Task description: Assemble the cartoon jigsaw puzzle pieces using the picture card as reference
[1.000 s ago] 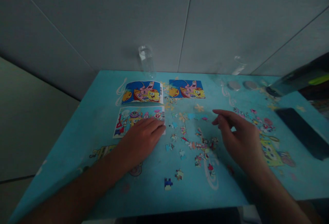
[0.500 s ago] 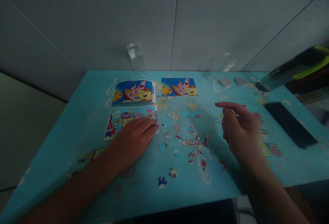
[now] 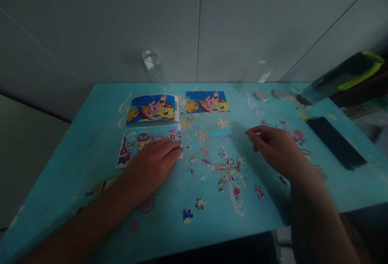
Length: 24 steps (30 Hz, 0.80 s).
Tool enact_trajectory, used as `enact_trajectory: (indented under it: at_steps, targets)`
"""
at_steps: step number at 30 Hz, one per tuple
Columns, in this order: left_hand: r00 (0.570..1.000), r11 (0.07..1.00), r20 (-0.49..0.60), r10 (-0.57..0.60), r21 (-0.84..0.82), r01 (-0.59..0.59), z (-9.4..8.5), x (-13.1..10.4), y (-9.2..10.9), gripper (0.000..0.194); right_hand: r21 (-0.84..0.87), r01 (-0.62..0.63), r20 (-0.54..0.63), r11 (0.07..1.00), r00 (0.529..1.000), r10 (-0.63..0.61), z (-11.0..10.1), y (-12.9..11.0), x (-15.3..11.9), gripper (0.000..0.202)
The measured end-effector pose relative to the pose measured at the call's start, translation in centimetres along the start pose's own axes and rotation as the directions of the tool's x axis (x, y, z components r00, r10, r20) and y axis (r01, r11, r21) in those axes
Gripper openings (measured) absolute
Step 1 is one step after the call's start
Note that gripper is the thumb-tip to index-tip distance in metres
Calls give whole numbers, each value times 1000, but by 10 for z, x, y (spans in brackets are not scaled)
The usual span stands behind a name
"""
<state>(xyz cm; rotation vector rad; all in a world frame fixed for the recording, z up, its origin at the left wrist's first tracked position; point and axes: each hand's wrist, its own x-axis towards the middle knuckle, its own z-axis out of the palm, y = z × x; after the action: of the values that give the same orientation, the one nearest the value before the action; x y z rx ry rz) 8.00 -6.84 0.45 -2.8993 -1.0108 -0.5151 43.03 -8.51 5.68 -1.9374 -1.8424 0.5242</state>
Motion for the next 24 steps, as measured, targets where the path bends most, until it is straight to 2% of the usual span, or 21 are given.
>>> enact_trajectory:
  at_steps: [7,11,14,16,18,20,22,24]
  targets:
    - [1000,1000,0,1,-3,-1,0,0,-1,27,40,-12,54,999,998,10,6,-19,-6,33]
    - [1000,1000,16,1,0,-1,1,0,-2,27,104,-30,-52,994,998,36,12,-25,-8,39]
    - [1000,1000,15,-2,-1,2,1,1,-1,27,294,-37,-107,955,992,72,17,-28,-9,41]
    - [1000,1000,11,2,2,-2,0,1,-2,27,560,-75,-58,825,990,129,20,-30,-9,40]
    - [1000,1000,14,6,4,-6,0,0,-2,27,805,-141,51,576,984,170,21,-32,-7,38]
    - [1000,1000,19,1,3,-1,1,-1,-2,27,923,-184,132,339,976,171,20,-33,-3,34]
    - [1000,1000,27,-2,-2,2,2,-2,-3,28,959,-178,144,220,976,164,19,-31,1,32]
    - [1000,1000,26,-8,-11,8,4,-2,-4,28,971,-138,105,195,980,171,18,-28,5,34]
